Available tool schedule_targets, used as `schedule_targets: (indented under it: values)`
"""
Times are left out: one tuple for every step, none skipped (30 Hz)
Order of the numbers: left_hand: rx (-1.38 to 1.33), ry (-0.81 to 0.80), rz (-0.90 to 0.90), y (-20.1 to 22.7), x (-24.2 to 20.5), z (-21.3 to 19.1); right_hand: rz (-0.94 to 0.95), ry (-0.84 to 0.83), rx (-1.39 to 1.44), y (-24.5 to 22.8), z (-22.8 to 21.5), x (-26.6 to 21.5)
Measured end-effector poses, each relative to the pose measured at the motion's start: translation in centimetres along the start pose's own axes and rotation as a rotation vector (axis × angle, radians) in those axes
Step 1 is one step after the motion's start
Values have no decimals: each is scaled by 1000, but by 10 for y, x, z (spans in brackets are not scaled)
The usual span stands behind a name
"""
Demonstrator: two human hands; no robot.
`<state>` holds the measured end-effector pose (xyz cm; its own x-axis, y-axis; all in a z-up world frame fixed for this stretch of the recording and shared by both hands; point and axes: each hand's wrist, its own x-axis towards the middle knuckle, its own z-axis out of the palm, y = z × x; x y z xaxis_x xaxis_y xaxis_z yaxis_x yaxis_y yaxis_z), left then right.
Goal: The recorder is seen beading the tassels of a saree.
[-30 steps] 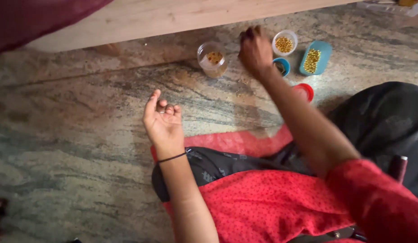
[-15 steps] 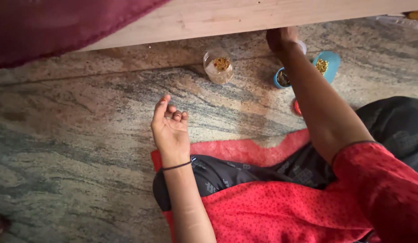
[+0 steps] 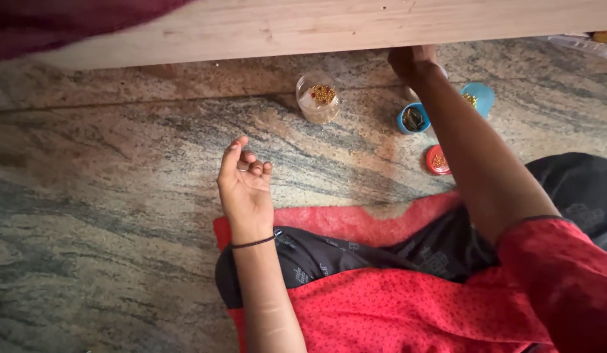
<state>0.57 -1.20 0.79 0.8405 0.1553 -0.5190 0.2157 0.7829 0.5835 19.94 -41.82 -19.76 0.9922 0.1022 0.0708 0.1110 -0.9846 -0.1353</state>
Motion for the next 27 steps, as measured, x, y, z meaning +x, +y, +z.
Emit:
schedule_targets:
  values:
    - [-1,1,-2,0,0,1,-12,97,91,2,0,1]
    - [1,2,-5,0,-1,2,-23,193,185,3,0,0]
    - [1,4,-4,0,-1,1,-24,192,186,3,-1,1]
    - [4,3,-7,0,-1,1,-35,165,174,4,-3,1]
    - [7,2,-9,0,0,1,-47,139,163,4,-5,2]
    - [8,1,-8,-1,-1,2,-47,140,164,13,3,7]
    - [6,-2,-2,-2,-1,3,-156,269,-101,21,11,12]
    - [10,-2,4,-1,-2,3,-255,399,-359,28,22,16]
    - [17,-1,5,2,-2,2,-251,399,-354,37,29,17]
    - [10,-7,6,2,-2,2,-310,288,-229,51,33,16]
    - [4,-13,6,2,-2,2,-363,174,-98,64,37,15]
    - [3,-10,3,0,-2,2,-363,170,-98,64,34,12]
    - [-2,-14,3,-1,-2,2,-313,78,31,62,30,9]
    - [-8,-18,8,-1,-2,3,-266,-11,160,59,25,11]
    - [-10,-15,11,-1,-2,2,-271,-12,160,45,8,9]
    - [-5,-18,14,-1,-1,2,-145,-95,247,33,-10,6]
    - [1,-20,16,-1,0,3,-19,-179,332,22,-27,3]
    - [3,-21,15,-1,0,2,-17,-179,333,28,-18,4]
    - [5,-18,12,-1,0,1,-224,-15,151,34,-8,5]
    - [7,-13,11,-1,0,0,-431,147,-33,40,2,7]
    - [7,-11,12,-1,0,0,-432,146,-32,39,2,7]
    - [6,-8,11,-1,0,0,-396,81,-89,37,1,8]
    - [4,-4,10,-1,0,1,-361,15,-146,36,0,8]
    - [5,-5,12,-1,0,0,-362,17,-145,24,-20,5]
    - [6,-6,12,0,1,0,-397,67,-54,12,-39,2]
    - [8,-6,10,-1,2,-1,-430,114,38,0,-57,-3]
    - [10,-5,10,0,3,-1,-429,114,40,-6,-63,-5]
